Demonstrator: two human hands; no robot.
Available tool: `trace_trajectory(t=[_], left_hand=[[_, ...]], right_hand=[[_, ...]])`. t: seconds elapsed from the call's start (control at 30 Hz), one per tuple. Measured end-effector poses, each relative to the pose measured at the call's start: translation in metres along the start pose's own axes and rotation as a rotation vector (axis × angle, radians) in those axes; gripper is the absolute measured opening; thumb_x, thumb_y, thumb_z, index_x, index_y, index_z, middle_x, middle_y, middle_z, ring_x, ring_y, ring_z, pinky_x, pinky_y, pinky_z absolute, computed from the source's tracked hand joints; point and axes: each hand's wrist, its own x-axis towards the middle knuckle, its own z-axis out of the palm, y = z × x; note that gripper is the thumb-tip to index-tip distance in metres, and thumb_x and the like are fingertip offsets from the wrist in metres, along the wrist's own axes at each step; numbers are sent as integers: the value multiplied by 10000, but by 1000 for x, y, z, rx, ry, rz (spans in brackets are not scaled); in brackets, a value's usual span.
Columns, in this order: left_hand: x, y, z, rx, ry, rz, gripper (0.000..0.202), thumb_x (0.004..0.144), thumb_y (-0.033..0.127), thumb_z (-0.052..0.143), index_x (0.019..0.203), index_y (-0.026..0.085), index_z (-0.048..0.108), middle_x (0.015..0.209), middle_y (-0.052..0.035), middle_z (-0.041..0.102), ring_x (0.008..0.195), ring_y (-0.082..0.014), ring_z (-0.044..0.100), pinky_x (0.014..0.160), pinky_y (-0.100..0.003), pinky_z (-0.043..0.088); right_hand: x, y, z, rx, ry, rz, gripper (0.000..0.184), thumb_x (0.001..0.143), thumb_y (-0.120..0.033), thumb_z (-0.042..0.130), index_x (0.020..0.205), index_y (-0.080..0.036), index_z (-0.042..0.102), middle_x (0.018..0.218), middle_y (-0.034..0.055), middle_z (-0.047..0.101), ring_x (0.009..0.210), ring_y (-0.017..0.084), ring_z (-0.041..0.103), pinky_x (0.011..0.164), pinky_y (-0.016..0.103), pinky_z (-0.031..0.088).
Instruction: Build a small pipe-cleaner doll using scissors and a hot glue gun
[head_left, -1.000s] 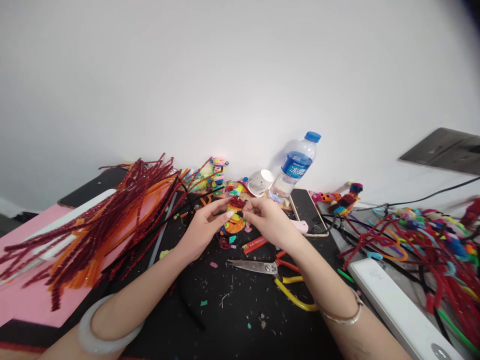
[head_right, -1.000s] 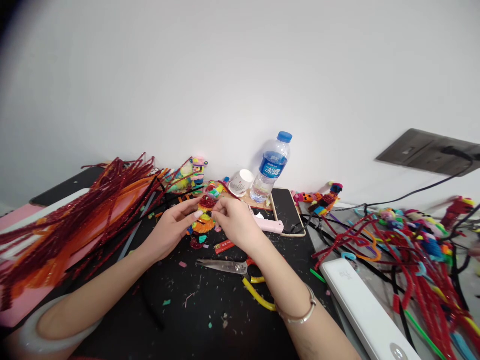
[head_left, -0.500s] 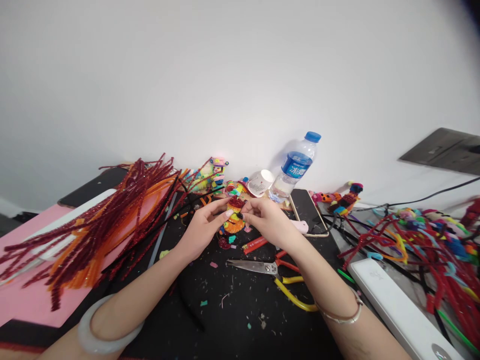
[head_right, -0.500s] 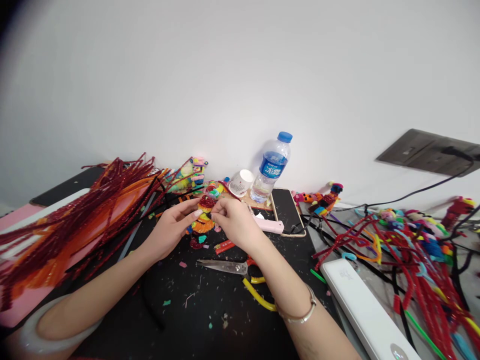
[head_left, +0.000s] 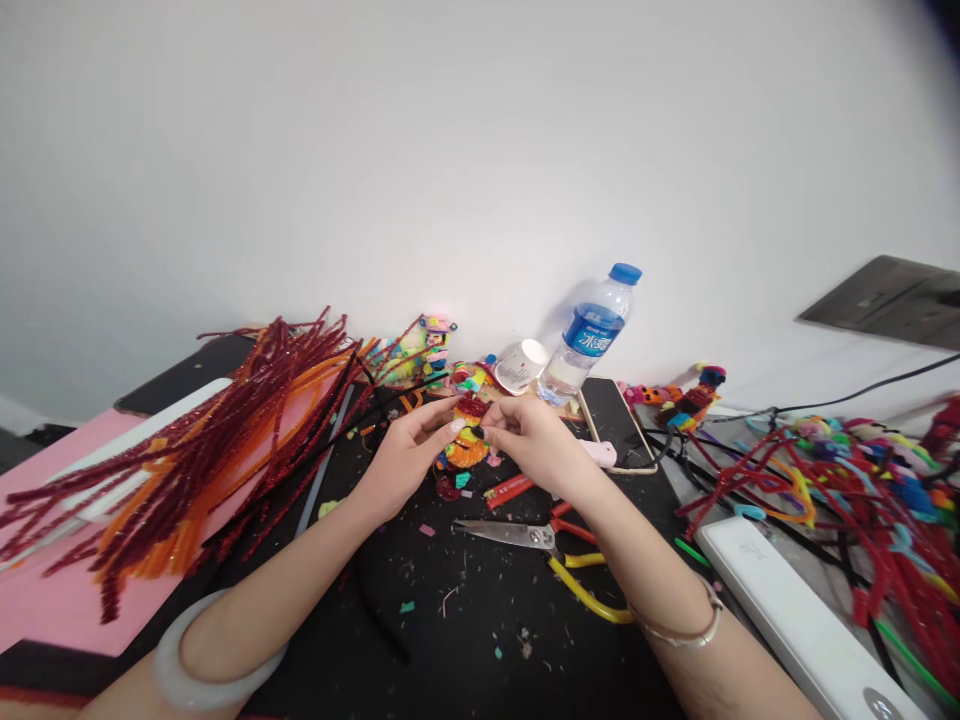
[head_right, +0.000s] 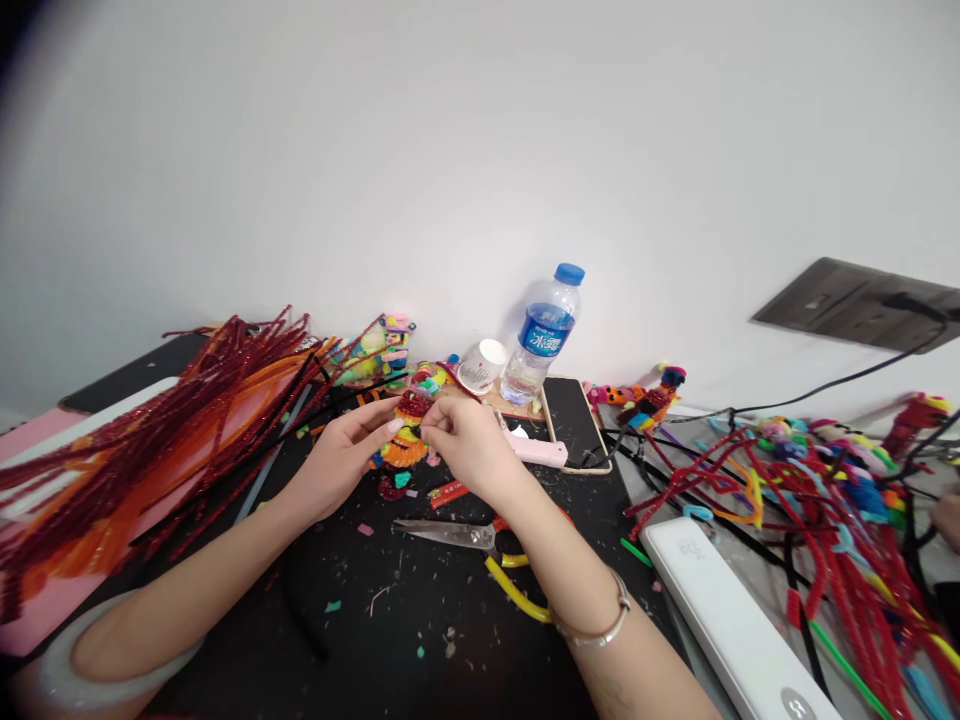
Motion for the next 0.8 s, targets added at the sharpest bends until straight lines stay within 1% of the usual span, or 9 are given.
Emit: trace_trajectory(t=[0.1, 0.27, 0.63, 0.8], left_hand=[[0, 0, 0, -32, 4, -3, 480, 753, 427, 661, 1170, 195, 615, 1237, -97, 616, 1150, -261, 551, 981, -378, 419], [0, 1, 0, -63, -9, -18, 482, 735, 404, 688, 1165, 199, 619, 1219, -93, 629, 1141, -256, 557, 977, -374, 424], [1, 0, -2, 6, -6, -23, 505, 748, 422, 666, 1191, 187, 604, 1221, -98, 627, 1123, -261, 567, 981, -395, 425], [0, -1, -1, -70, 4, -42, 478, 732, 387, 695, 1166, 198, 625, 1196, -91, 641, 1132, -261, 558, 983, -386, 415]], right_hand=[[0, 0, -1, 3, -1, -14, 107, 760, -150, 532, 655, -173, 532, 509, -56, 518, 478, 83, 461, 496, 211, 291], [-1, -2, -1, 10, 6, -15, 113, 755, -138, 537, 648, -172, 529, 506, -58, 517, 480, 81, 470, 498, 208, 292], [0, 0, 2, 32, -2, 35, 96, 759, -163, 533, 664, -174, 533, 529, -35, 564, 503, 98, 519, 502, 205, 348], [-2, -2, 3, 9, 3, 31, 98, 770, -165, 522, 672, -175, 529, 529, -30, 565, 503, 100, 523, 489, 206, 345]])
